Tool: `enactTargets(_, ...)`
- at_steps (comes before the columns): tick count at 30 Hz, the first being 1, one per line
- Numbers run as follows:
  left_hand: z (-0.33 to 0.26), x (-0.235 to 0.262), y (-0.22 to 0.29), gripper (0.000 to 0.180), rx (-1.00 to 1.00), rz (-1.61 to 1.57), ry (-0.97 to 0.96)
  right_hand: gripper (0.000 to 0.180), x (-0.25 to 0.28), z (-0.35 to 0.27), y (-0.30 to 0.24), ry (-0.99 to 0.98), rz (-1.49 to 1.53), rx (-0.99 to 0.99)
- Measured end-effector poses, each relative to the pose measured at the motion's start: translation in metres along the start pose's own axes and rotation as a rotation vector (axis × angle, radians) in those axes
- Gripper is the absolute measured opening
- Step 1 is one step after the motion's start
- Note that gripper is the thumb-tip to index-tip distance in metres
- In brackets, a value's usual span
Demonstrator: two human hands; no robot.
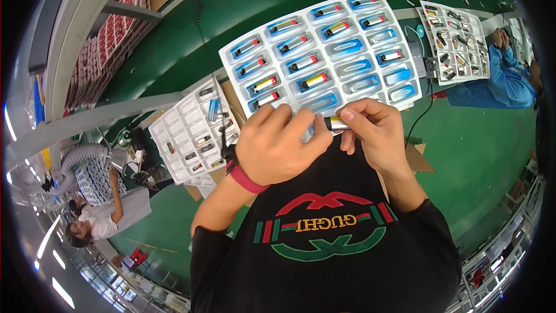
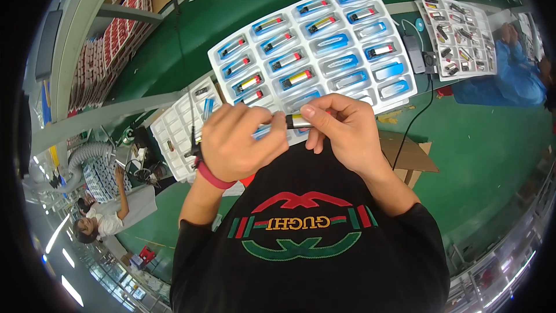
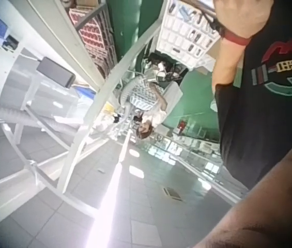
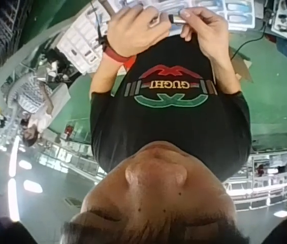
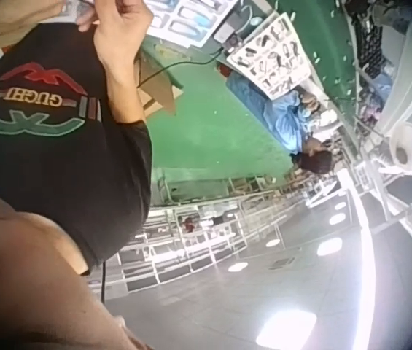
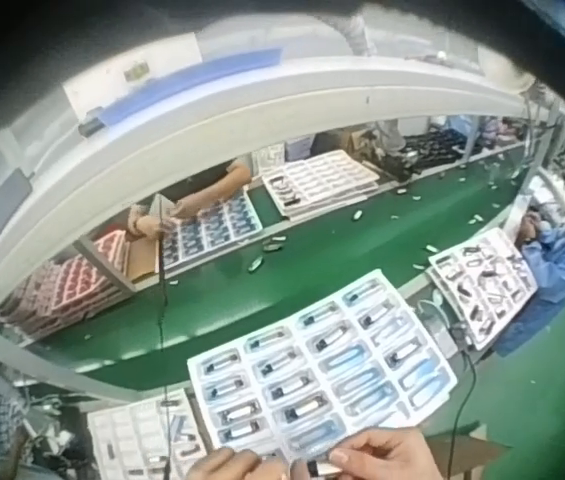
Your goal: The person assembles small electronic components into a blue plastic casing by hand, taking components from a component tray and inserting them into the casing.
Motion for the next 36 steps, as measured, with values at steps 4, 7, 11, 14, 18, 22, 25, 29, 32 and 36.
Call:
enactTargets(4,0.018,-0.03,-0.003,0.016,-0.016,-0.063,-0.101,0.019,0.027,0.003,0.026,0.066,0.02,-0.075)
enactTargets(7,0.044,-0.063,-0.046,0.017,0.203,-0.386,-0.013,0.018,0.057,0.009,0.04,0.196,-0.352,0.003)
enactTargets(11,0.067,-0.15,-0.103,0.015,0.292,-0.231,0.036,0.017,0.076,0.01,0.042,0.237,-0.364,-0.015)
enactTargets(14,0.082,-0.193,-0.107,0.018,0.192,-0.169,-0.196,0.02,0.089,0.007,0.037,0.395,-0.307,0.065)
enactTargets(18,0.09,-0.199,-0.106,0.023,0.407,-0.322,-0.255,0.026,0.106,-0.001,0.032,0.509,-0.304,0.121)
enactTargets(22,0.093,-0.196,-0.105,0.041,0.499,-0.419,-0.311,0.028,0.112,0.0,0.036,0.486,-0.134,0.15)
enactTargets(25,0.093,-0.196,-0.106,0.047,0.5,-0.4,-0.335,0.027,0.106,0.004,0.023,0.462,-0.038,0.207)
enactTargets(29,0.091,-0.186,-0.106,0.057,0.554,-0.376,-0.333,0.023,0.096,0.011,0.005,0.454,0.025,0.272)
enactTargets(32,0.075,-0.14,-0.091,0.052,0.56,-0.959,0.075,0.025,0.094,0.008,-0.004,0.48,-0.004,0.288)
enactTargets(36,0.038,-0.098,-0.064,0.044,0.729,-1.485,0.264,0.024,0.07,0.002,-0.029,0.517,-0.057,0.471)
Point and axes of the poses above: each hand's wrist, its own z-axis towards the middle knuckle, its own x-axis out of the back of the hand, y = z × x, the point moved 4 cm from there along z, towards the middle knuckle, and after that the axes turned 14 degrees about -z, right-handed, at the moved point
